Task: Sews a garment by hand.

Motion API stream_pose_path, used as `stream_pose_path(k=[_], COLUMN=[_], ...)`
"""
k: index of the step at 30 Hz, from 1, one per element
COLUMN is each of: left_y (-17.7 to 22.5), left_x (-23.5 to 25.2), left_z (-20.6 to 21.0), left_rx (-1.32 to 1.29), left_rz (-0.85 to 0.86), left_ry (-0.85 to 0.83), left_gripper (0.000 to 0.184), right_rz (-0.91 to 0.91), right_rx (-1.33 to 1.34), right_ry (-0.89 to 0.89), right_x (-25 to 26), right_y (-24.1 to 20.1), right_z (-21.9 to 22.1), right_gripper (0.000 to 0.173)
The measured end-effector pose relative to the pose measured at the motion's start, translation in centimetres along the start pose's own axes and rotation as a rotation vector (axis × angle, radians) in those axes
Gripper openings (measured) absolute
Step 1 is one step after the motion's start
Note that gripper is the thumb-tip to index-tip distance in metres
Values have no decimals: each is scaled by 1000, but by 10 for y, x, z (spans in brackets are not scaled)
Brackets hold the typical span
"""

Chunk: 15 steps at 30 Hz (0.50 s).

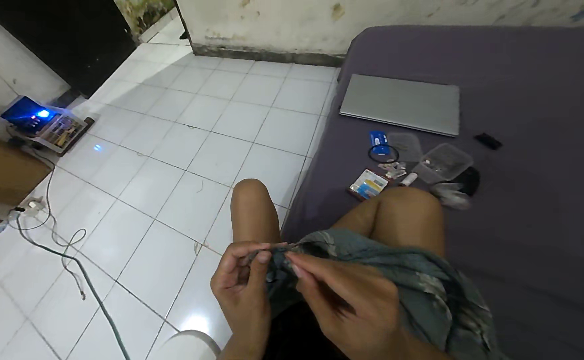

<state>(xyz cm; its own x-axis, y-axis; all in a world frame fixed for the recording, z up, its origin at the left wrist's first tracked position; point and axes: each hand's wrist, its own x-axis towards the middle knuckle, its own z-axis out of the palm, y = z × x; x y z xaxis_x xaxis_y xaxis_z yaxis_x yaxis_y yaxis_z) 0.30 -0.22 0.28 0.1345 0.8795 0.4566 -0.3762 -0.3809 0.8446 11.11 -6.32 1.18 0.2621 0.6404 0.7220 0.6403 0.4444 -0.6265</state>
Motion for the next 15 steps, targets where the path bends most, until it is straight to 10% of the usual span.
stream_pose_path(k=[15], left_y=[0], left_x=[-2], left_z=[-3], left_rx=[-14], left_rz=[34], left_ry=[-32], left_gripper=[16], right_rz=[7], right_rx=[5], right_ry=[21], right_x=[-1], right_y=[-3], right_z=[3], right_gripper=[13])
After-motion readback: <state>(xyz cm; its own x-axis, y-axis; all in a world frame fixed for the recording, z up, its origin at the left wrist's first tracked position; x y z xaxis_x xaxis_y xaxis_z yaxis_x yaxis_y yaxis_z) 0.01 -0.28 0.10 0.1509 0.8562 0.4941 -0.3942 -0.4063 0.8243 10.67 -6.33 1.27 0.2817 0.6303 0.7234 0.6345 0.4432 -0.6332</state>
